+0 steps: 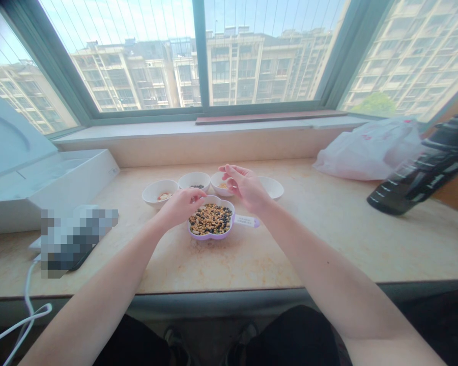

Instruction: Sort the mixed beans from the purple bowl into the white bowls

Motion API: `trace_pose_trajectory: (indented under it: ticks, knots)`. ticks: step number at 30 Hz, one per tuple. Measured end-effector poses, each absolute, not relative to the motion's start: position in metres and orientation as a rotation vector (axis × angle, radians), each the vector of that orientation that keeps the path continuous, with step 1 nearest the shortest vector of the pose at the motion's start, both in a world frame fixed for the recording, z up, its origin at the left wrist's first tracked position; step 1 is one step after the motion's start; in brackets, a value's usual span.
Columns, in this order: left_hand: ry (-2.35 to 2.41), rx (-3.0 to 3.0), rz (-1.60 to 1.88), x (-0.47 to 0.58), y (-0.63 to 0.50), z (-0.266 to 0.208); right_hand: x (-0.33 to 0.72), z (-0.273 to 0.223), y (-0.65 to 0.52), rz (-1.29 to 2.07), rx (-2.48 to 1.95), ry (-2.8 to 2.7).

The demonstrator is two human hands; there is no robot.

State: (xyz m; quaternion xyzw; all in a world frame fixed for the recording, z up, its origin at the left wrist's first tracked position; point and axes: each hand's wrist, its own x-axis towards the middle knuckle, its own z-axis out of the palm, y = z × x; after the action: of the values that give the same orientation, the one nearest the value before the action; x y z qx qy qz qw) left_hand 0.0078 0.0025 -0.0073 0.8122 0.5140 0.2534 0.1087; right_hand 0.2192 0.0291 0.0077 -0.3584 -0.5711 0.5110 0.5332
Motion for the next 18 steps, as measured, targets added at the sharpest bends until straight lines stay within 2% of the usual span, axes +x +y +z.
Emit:
trace_pose_trajectory:
  ticks: [5, 13, 18]
  knots:
    - [1.518, 2.381, 0.741, 0.008, 0.003, -0.007, 0.216, 0.006, 0.027, 1.086, -0.889, -1.459]
    - [1.512, 2.373, 0.748, 0.009, 0.002, -0.007, 0.210, 0.002, 0.018, 0.544, -0.979, -1.796]
    - [1.505, 2.382, 0.748, 0.009, 0.002, -0.006, 0.213, -0.002, 0.020, 0.352, -0.951, -1.964]
